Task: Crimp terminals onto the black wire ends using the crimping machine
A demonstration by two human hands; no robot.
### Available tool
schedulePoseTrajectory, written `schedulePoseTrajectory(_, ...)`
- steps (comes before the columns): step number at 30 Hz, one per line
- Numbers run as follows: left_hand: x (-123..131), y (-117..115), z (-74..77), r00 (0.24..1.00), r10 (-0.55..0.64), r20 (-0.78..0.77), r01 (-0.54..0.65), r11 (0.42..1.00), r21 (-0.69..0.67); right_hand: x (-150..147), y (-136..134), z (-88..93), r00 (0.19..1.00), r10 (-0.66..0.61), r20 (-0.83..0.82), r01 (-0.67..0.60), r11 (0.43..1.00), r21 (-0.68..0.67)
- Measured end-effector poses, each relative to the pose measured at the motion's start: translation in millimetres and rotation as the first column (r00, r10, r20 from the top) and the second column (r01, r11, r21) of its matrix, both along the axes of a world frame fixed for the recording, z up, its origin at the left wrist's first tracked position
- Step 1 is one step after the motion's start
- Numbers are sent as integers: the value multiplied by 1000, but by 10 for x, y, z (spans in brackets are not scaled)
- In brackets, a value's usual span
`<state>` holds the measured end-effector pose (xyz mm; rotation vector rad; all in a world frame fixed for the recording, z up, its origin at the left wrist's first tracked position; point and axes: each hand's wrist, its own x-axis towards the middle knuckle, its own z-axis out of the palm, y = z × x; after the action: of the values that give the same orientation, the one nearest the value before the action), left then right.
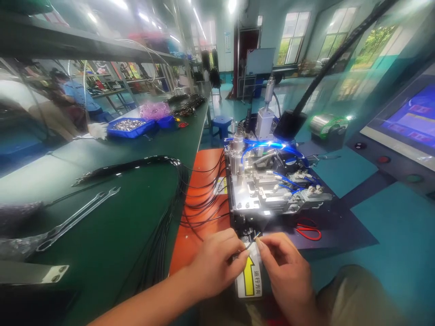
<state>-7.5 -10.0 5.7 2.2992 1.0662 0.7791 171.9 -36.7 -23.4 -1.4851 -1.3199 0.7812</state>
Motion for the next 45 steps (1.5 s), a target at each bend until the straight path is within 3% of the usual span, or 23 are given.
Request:
schedulePoseTrajectory(6,14,-11,-23,1000,20,-1,-20,1000,-16,-15,5,3,999,41,-5,-40,999,20)
schedulePoseTrajectory(13,23,-11,-5,1000,17,-25,-15,997,80,15,-30,10,997,62,-40,-61,998,17)
schedulePoseTrajectory(23,7,12,-12,997,25,-78,-11,984,175,237,50,50,941,248,-231,-285,948,-145)
schedulePoseTrajectory(38,1,18,3,993,3,-118,17,985,172,190,133,173,938,275,-212,-314,932,-182)
schedulePoseTrajectory(45,-9,22,-10,995,-13,-101,25,992,125,159,148,179,935,243,-260,-280,953,-116)
